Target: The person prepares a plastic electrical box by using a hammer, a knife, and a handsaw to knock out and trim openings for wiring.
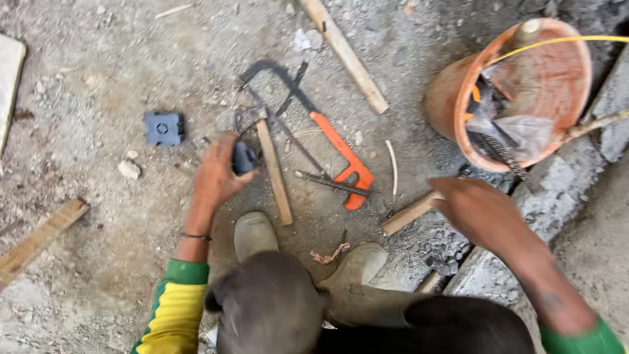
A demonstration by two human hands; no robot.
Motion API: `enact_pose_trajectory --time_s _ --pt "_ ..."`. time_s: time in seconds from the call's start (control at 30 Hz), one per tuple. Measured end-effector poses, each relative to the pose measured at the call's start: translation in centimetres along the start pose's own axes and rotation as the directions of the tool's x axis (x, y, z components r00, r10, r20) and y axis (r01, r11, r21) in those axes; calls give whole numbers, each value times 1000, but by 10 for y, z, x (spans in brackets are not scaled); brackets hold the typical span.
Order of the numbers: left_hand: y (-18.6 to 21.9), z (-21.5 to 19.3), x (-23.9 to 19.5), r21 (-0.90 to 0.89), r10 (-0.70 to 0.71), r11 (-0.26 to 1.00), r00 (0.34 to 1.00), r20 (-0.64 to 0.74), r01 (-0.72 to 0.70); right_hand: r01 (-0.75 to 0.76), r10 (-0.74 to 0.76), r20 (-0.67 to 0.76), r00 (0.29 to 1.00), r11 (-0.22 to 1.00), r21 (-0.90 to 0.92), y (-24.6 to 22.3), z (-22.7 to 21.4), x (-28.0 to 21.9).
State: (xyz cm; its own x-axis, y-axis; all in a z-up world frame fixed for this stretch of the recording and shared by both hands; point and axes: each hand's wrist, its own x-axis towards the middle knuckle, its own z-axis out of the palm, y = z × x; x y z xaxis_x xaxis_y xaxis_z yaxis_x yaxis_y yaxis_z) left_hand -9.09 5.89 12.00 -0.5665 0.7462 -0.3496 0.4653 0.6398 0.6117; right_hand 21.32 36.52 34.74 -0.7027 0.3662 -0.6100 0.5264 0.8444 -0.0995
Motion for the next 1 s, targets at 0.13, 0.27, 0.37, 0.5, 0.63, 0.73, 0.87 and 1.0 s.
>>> enact_pose_trajectory --time_s 0.13,0.27,0.37,0.5,0.63,0.73,0.87,1.0 --pt "56 -86 19 -21 255 960 907 -334 -278 -350 456 -231 859 854 385 -10 -22 -115" --pt "131 -163 29 -155 247 937 907 -341 -313 -147 569 -194 799 498 854 -66 62 -149" --pt "170 -185 22 -142 370 895 882 -290 -422 -182 618 -396 679 664 725 -134 136 -164" --pt "197 -169 1 -358 534 771 841 -88 -527 -570 790 105 604 336 750 -147 207 -193" --pt "185 -136 -34 -589 538 695 842 44 -413 -322 486 -199 851 783 532 -142 220 -214" --pt "147 -118 -64 -902 361 391 871 332 182 -1 188 -429 883 917 398 -133 202 -169" --pt "101 -111 -69 -979 350 178 924 154 96 160 329 -371 868 522 838 -144 169 -112" --pt "75 -97 -65 -968 260 -67 941 216 241 334 50 -381 923 386 860 -131 177 -75"
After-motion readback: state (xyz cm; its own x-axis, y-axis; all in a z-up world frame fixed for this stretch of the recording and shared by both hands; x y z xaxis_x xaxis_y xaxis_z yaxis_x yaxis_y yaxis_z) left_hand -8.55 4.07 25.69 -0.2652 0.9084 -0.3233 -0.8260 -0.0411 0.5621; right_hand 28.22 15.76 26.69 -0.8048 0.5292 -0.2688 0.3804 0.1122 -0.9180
